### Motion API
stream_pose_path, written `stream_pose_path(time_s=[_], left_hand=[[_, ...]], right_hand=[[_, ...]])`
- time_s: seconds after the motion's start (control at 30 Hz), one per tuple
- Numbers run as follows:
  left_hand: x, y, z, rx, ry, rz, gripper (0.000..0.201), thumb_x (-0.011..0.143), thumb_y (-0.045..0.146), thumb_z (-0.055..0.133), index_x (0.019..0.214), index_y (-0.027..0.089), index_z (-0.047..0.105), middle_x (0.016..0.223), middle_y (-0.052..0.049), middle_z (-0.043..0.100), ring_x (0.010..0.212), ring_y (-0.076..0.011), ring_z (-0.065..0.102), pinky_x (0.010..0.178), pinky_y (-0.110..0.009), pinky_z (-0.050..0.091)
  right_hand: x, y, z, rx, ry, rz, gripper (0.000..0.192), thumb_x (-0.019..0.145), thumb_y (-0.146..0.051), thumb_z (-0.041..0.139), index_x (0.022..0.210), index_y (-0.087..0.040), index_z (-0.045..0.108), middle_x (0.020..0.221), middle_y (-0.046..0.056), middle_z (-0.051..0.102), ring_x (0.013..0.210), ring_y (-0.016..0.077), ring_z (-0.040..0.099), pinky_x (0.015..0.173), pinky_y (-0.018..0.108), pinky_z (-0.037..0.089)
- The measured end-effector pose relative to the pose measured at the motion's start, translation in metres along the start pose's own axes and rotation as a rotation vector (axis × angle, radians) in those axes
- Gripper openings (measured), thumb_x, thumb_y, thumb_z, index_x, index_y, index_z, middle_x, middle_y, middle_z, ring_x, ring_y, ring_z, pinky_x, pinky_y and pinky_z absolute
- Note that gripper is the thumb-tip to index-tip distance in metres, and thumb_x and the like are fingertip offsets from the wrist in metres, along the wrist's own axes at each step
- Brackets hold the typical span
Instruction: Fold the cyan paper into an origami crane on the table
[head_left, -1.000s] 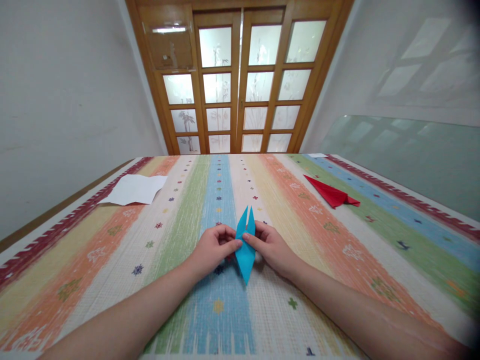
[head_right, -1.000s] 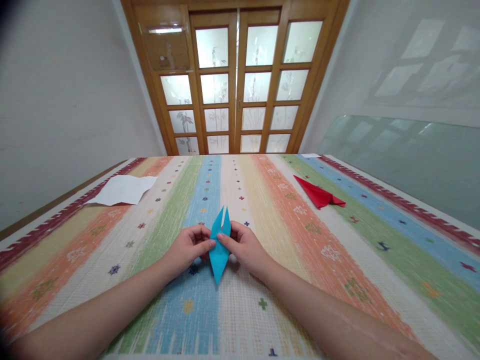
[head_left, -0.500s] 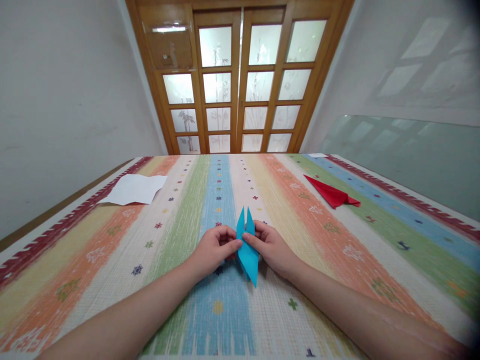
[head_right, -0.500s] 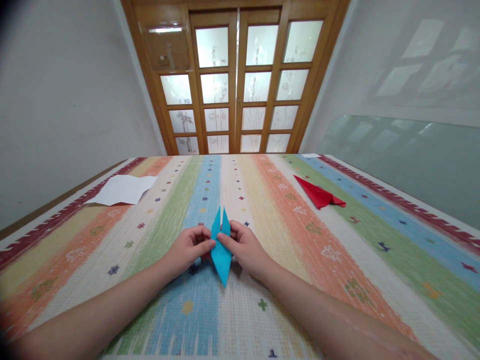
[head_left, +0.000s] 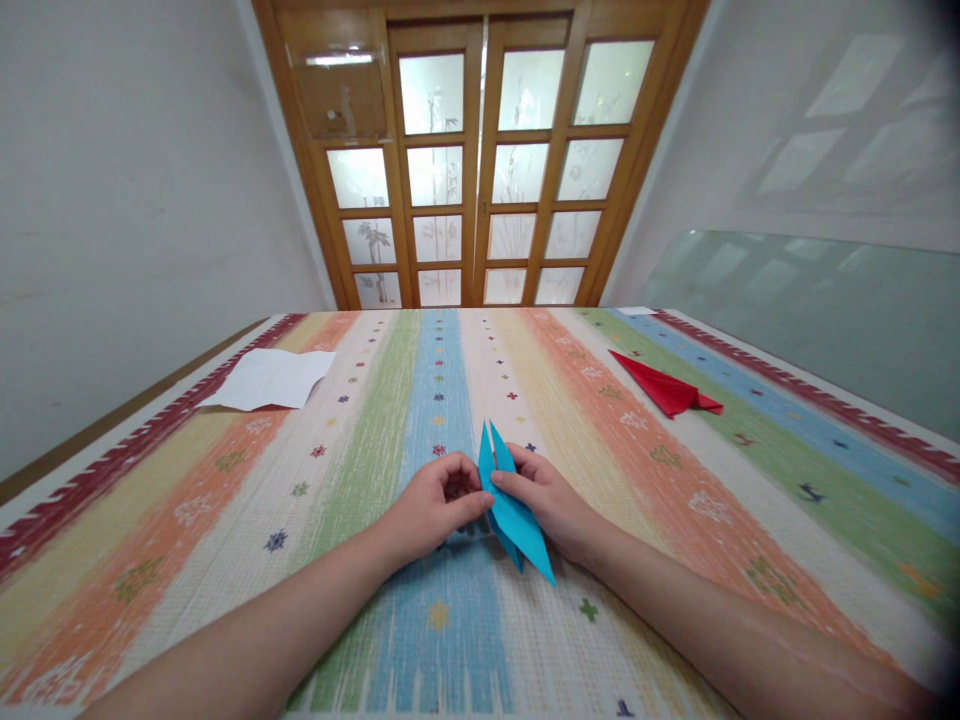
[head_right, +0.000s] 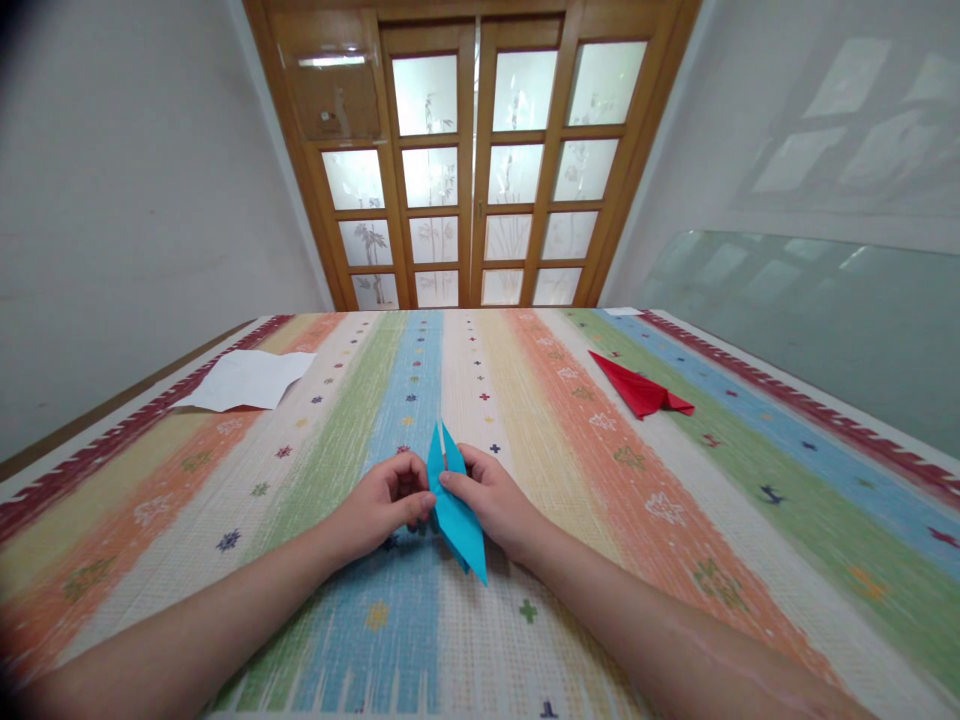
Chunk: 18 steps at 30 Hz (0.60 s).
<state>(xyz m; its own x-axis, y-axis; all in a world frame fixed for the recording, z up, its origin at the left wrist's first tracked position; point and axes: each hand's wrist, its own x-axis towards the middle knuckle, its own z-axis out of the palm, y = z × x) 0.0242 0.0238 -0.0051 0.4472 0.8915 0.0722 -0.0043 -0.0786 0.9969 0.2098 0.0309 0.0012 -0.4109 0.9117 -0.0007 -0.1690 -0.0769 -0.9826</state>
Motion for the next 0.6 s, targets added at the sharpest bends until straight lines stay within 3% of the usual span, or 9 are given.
stream_pose_path(time_s=[0.2, 0.3, 0.43, 0.6], left_hand=[[0.0017, -0.0008, 0.0034, -0.035, 0.067, 0.021, 0.036, 0.076, 0.034, 0.079, 0.094, 0.018, 0.052, 0.078, 0.003, 0.056, 0.064, -0.0088, 0.052, 0.06, -0.021, 0.041], [0.0042, -0.0035, 0.0023, -0.093, 0.082, -0.003, 0.039, 0.076, 0.035, 0.079, 0.097, 0.019, 0.05, 0.075, 0.003, 0.058, 0.062, -0.0094, 0.054, 0.058, -0.021, 0.041], [0.0062, -0.0032, -0.0002, -0.186, 0.12, -0.02, 0.041, 0.075, 0.041, 0.079, 0.088, 0.02, 0.046, 0.069, 0.005, 0.056, 0.056, -0.0094, 0.053, 0.054, -0.022, 0.041], [0.0034, 0.0017, -0.0001, -0.058, 0.188, 0.041, 0.029, 0.079, 0.036, 0.075, 0.08, 0.018, 0.052, 0.069, 0.004, 0.053, 0.06, -0.0091, 0.051, 0.057, -0.022, 0.041]], right_hand=[[-0.0002, 0.001, 0.0013, -0.053, -0.022, -0.087, 0.028, 0.083, -0.043, 0.074, 0.094, -0.019, 0.065, 0.089, 0.003, 0.067, 0.083, 0.0176, 0.061, 0.076, 0.03, 0.047], [-0.0002, 0.0026, 0.0001, -0.022, -0.015, -0.056, 0.033, 0.084, -0.05, 0.072, 0.094, -0.019, 0.065, 0.086, 0.003, 0.068, 0.075, 0.0166, 0.061, 0.067, 0.028, 0.047], [0.0019, 0.0049, -0.0043, 0.226, -0.039, 0.082, 0.046, 0.092, -0.062, 0.052, 0.094, -0.019, 0.067, 0.079, 0.004, 0.068, 0.062, 0.0164, 0.061, 0.058, 0.029, 0.047], [0.0011, 0.0028, -0.0042, 0.282, -0.015, 0.103, 0.025, 0.081, -0.039, 0.076, 0.092, -0.019, 0.067, 0.075, 0.001, 0.067, 0.062, 0.0118, 0.06, 0.059, 0.023, 0.046]])
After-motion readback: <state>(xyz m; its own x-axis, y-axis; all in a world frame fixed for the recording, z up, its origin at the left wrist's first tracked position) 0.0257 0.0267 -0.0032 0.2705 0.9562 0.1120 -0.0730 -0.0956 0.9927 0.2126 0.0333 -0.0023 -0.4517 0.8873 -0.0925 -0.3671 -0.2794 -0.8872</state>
